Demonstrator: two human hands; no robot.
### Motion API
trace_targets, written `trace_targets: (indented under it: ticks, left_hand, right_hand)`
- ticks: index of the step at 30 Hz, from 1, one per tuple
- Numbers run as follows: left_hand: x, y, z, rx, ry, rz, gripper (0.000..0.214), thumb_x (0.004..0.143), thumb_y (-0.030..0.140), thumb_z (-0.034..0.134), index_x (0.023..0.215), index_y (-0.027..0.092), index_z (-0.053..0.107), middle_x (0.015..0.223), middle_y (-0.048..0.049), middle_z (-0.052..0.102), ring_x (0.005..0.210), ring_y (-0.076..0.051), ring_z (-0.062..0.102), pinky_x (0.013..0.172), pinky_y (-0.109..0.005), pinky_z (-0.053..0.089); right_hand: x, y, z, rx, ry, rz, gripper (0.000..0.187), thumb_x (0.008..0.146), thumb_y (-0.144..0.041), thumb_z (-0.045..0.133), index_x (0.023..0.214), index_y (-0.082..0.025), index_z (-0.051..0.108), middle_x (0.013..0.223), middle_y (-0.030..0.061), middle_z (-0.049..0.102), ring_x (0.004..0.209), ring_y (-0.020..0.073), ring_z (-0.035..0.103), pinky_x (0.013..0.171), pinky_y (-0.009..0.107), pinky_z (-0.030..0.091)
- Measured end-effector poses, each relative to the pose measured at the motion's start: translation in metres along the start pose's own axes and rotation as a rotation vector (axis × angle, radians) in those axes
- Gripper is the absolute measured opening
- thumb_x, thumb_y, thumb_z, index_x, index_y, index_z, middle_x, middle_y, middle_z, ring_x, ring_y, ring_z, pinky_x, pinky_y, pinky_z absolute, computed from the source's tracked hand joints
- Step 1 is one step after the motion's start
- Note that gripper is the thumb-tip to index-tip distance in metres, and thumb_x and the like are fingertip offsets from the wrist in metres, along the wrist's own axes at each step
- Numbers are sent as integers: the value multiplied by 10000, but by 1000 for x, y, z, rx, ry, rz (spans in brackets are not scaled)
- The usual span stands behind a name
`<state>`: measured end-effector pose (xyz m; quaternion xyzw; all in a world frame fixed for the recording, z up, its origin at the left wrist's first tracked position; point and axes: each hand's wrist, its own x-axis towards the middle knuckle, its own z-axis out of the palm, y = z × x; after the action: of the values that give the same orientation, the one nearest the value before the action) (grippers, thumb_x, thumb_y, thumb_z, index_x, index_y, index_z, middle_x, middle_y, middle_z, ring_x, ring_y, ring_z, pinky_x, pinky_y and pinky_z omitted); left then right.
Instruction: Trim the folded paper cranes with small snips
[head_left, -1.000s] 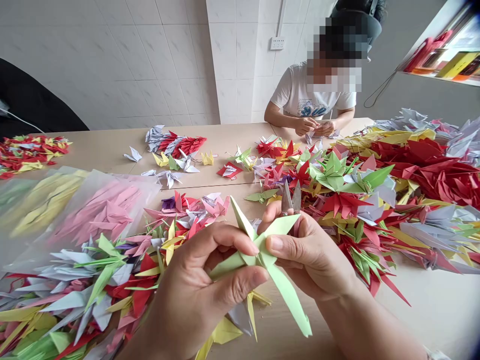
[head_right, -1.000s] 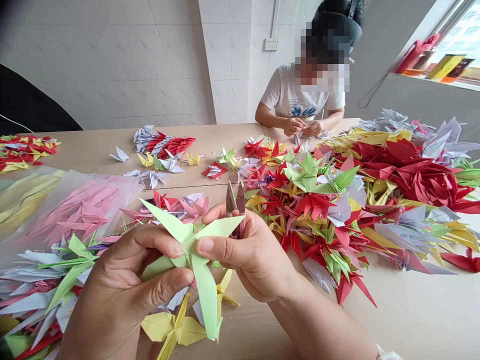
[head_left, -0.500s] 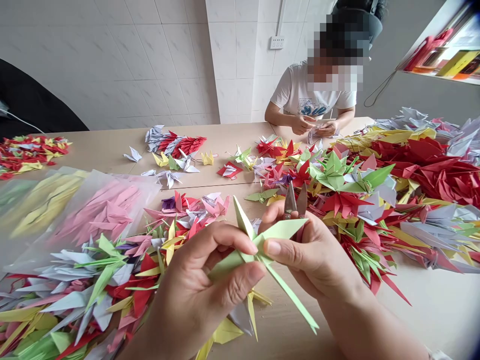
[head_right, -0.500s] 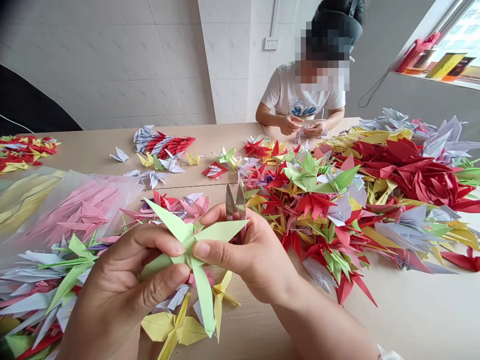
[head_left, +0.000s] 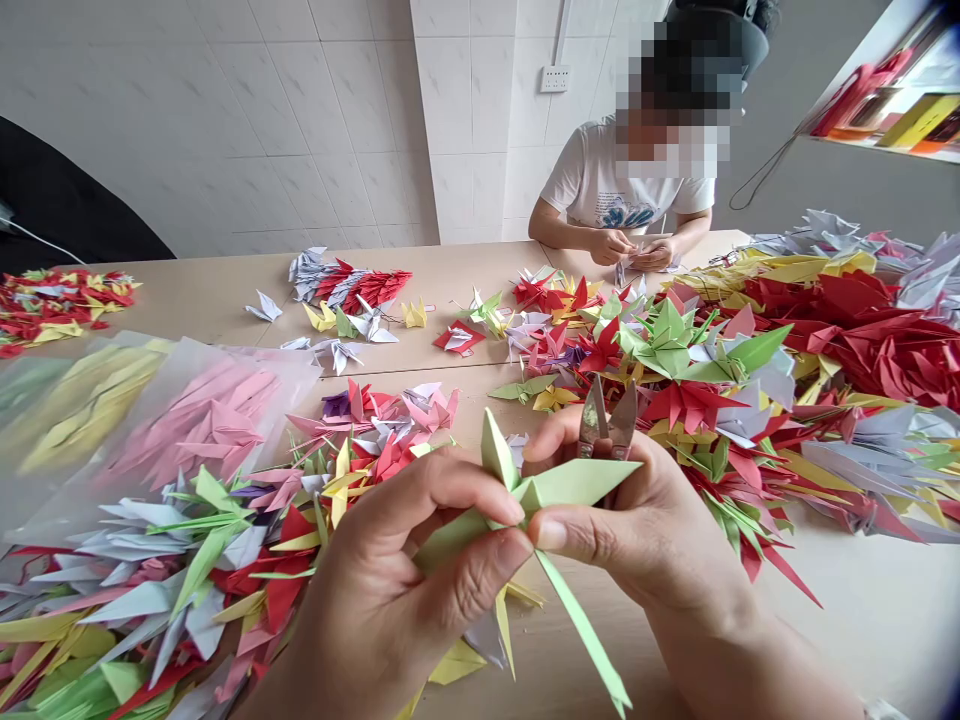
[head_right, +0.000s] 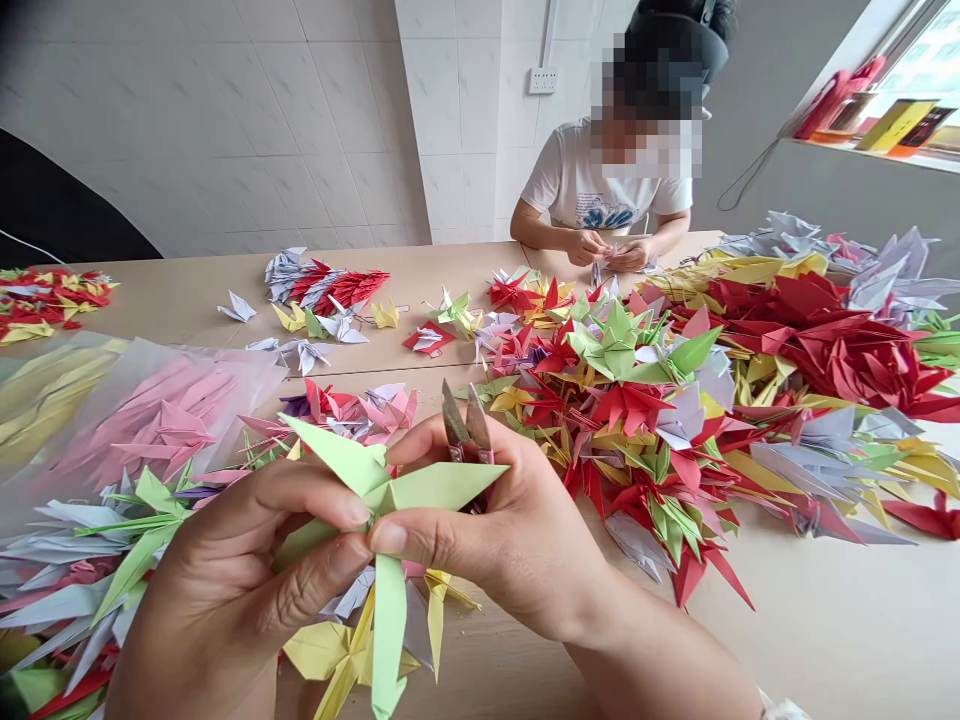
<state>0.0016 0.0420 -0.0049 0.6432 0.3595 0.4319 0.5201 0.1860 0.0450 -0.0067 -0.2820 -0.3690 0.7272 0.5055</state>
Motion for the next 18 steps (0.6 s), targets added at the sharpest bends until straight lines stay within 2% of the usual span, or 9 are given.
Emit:
trace_targets:
  ticks: [5,11,13,15,18]
  left_hand:
    - [-3,0,-2,-1,-7,25,148,919,194,693,926,340,670,836,75,645,658,-69,632,608,-123,517]
    - [-2,-3,0,-50,-2,-13,150,917,204,701,937,349,672,862,72,672,660,-79,644,612,-139,526]
    - [-2,-3,0,-59,33,-30,144,896,208,727,928,340,679,850,63,677,668,-90,647,596,-139,526]
    - [-2,-4,0,-61,79,-41,145,878,209,747,923,334,687,855,56,677,683,-97,650,587,-137,530]
    - [-2,-5,0,-45,152,-34,161,875,194,751,941,330,694,903,46,690,738,-108,664,635,-147,546]
  right_hand:
    - [0,-1,2,-40,30,-23,258,697,-137,892,877,-253,749,789,-27,694,645,109,625,595,220,561]
    - [1,3,-3,13,-43,13,214,776,-158,842,926,-266,732,755,-38,692,619,104,634,585,221,565]
    - [2,4,-5,-5,-49,-7,205,792,-187,837,944,-265,725,735,-39,686,614,110,639,577,222,558]
    - [3,3,-7,-75,0,-58,230,804,-224,835,994,-285,721,748,-42,678,623,105,633,579,214,538]
    - [2,0,-10,-226,187,-207,331,816,-277,835,1113,-342,703,887,-33,663,686,91,593,604,198,498]
